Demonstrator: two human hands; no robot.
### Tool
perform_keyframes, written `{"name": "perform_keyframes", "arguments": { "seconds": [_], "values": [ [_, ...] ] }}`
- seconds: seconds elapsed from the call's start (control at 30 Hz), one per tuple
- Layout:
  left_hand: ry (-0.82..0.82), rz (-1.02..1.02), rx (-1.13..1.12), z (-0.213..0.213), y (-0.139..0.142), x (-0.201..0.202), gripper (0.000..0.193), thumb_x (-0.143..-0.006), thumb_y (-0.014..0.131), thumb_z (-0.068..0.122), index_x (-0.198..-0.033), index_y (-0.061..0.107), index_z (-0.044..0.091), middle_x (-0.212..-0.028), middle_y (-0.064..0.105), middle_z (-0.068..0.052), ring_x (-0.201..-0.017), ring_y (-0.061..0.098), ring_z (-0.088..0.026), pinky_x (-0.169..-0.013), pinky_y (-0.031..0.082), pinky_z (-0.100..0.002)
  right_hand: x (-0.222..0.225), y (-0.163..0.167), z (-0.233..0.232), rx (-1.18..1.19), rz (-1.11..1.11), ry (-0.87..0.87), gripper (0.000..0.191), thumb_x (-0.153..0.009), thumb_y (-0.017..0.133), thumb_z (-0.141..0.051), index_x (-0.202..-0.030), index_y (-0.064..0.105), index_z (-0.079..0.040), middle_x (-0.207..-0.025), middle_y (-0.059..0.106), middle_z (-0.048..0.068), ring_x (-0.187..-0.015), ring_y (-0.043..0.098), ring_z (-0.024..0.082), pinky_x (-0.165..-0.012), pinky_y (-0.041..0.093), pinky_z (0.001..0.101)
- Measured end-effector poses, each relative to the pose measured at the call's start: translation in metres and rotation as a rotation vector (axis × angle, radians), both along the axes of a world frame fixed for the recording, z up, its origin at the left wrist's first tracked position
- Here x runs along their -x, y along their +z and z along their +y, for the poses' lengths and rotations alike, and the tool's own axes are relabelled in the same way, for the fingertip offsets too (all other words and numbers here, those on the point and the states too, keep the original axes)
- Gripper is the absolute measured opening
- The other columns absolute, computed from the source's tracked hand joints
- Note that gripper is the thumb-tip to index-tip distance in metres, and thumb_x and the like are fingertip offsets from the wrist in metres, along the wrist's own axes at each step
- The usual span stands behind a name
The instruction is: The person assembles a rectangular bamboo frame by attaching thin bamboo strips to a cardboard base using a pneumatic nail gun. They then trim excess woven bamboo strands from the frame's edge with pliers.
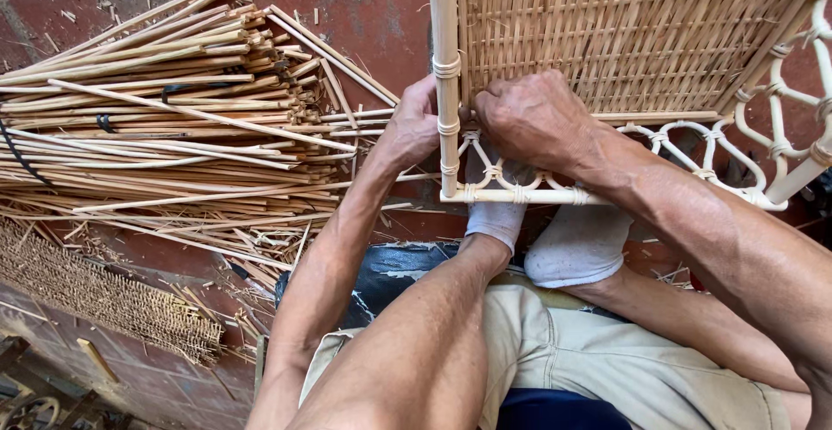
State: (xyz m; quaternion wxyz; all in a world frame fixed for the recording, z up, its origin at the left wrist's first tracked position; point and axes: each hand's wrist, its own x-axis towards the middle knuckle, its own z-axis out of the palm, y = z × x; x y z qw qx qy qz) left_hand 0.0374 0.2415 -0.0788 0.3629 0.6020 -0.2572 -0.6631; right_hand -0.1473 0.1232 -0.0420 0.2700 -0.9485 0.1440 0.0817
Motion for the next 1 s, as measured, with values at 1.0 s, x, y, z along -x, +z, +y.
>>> {"name": "perform_keyframes", "arguments": {
  "seconds": [1.0],
  "values": [
    [0.035, -0.09, -0.012, -0.001, 0.009, 0.012, 0.011, -0.096, 0.067, 0.012, -0.094, 0.059, 0.006, -0.08, 0.055, 0.002, -0.073, 0.055, -0.009, -0.062, 0.05, -0.03, 0.011, -0.008, 0.015, -0.054, -0.322, -0.178, 0.004, -0.096, 0.065, -0.004, -0.094, 0.066, -0.001, -0.072, 0.066, 0.011, -0.062, 0.065, 0.021, -0.052, 0.055, 0.0356]
  ]
}}
